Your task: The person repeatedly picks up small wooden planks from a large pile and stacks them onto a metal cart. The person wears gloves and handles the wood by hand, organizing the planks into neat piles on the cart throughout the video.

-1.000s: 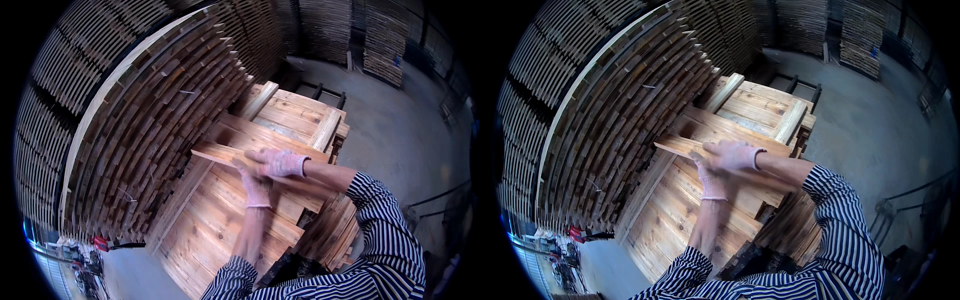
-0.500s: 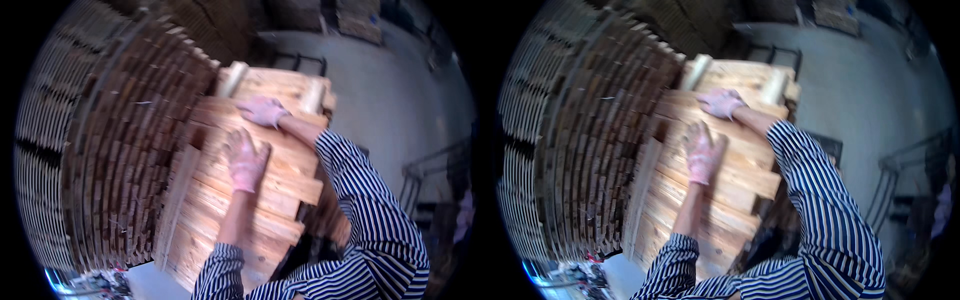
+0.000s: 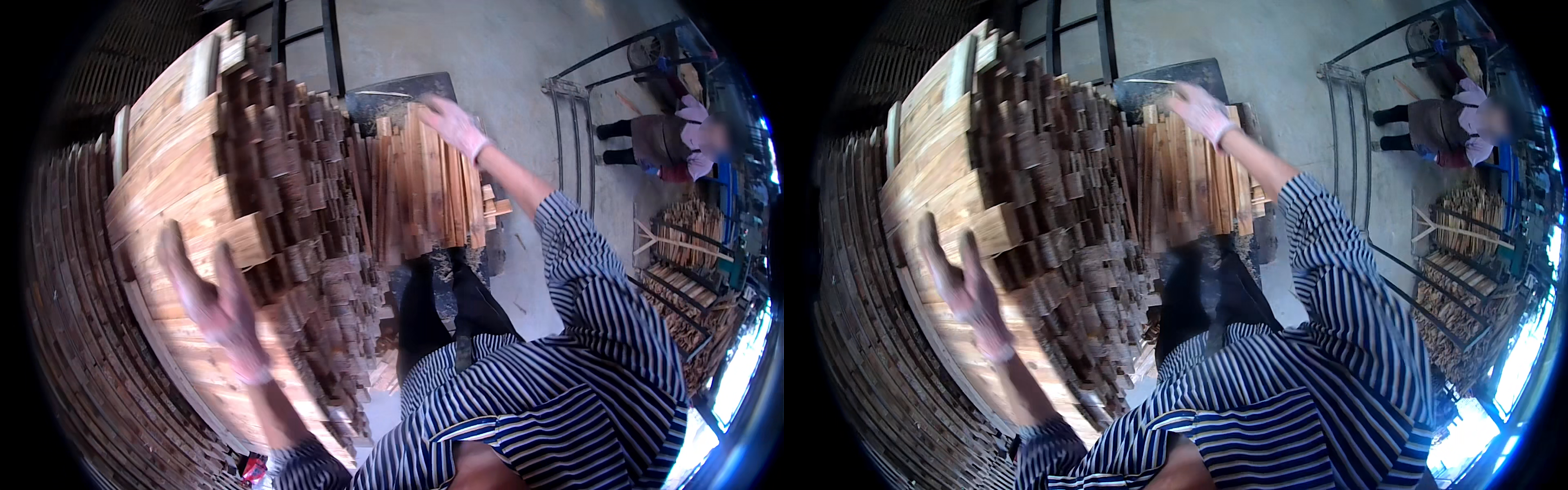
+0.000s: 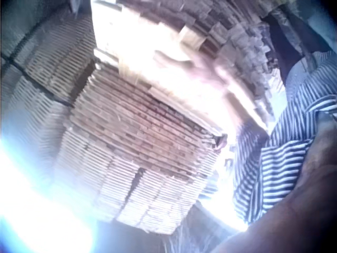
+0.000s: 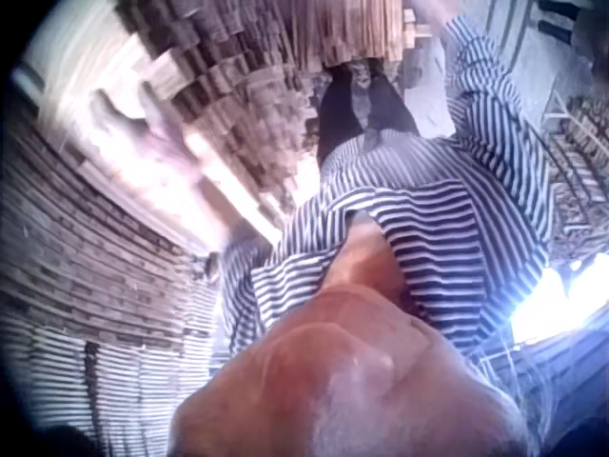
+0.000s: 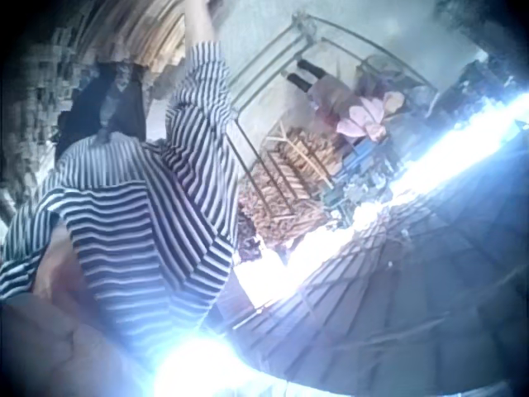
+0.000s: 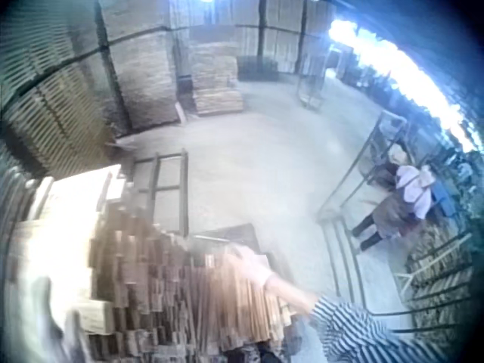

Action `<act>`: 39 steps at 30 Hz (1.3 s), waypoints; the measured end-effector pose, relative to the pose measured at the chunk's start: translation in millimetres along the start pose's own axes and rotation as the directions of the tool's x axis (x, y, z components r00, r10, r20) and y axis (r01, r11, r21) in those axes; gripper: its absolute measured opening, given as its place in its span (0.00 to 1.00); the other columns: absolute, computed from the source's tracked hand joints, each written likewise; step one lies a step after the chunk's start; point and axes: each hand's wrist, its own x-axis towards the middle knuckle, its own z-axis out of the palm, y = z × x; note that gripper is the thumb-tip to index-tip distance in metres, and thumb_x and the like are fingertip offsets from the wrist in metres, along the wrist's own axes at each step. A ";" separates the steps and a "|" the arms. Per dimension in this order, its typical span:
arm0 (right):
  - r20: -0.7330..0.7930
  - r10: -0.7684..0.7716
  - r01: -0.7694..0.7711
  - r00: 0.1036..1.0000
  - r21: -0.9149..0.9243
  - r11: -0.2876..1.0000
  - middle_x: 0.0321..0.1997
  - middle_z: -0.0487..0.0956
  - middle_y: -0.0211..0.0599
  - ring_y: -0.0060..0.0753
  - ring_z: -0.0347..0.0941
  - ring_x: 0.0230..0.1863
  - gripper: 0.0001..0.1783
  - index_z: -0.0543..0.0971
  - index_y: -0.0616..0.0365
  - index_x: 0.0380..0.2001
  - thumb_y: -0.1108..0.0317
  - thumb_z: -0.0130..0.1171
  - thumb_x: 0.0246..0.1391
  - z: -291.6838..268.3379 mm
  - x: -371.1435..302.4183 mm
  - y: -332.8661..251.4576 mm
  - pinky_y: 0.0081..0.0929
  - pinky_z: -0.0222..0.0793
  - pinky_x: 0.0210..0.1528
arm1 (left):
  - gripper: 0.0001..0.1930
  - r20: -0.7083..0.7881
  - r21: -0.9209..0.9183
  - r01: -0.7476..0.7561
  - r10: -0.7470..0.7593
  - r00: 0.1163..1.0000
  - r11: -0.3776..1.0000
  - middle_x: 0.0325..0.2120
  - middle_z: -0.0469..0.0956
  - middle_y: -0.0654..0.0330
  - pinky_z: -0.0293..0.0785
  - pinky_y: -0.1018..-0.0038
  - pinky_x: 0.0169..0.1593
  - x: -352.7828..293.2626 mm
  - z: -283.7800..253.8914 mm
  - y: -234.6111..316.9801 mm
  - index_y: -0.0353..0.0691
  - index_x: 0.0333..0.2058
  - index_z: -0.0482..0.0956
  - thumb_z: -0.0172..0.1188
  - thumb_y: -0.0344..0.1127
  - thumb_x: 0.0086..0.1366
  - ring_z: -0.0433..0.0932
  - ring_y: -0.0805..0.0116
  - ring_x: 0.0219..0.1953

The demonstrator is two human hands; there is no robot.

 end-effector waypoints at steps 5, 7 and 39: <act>0.137 0.448 -0.465 0.884 0.155 0.871 0.76 0.66 0.55 0.54 0.61 0.77 0.47 0.62 0.59 0.75 0.38 0.58 0.63 99.9 -93.6 215.1 0.41 0.55 0.77 | 0.33 0.432 -0.240 0.292 -0.167 0.886 0.926 0.67 0.72 0.51 0.58 0.63 0.75 -166.8 172.4 64.9 0.37 0.69 0.68 0.67 0.28 0.67 0.66 0.56 0.72; 0.233 0.503 -0.548 0.832 0.214 0.808 0.77 0.63 0.56 0.53 0.58 0.79 0.50 0.58 0.62 0.76 0.39 0.58 0.63 136.9 -110.1 238.8 0.39 0.51 0.79 | 0.34 0.681 -0.224 0.757 -0.457 0.572 0.614 0.69 0.69 0.50 0.60 0.69 0.73 -240.1 263.2 3.4 0.34 0.71 0.63 0.66 0.34 0.71 0.66 0.59 0.71; 0.405 0.212 -0.433 0.889 0.598 0.674 0.59 0.81 0.50 0.42 0.74 0.61 0.46 0.77 0.63 0.63 0.30 0.54 0.62 237.0 -147.7 275.1 0.39 0.68 0.63 | 0.39 0.978 0.115 0.993 -0.169 -0.120 -0.042 0.66 0.69 0.53 0.70 0.54 0.67 -316.5 437.7 -185.4 0.43 0.71 0.64 0.58 0.61 0.71 0.71 0.54 0.64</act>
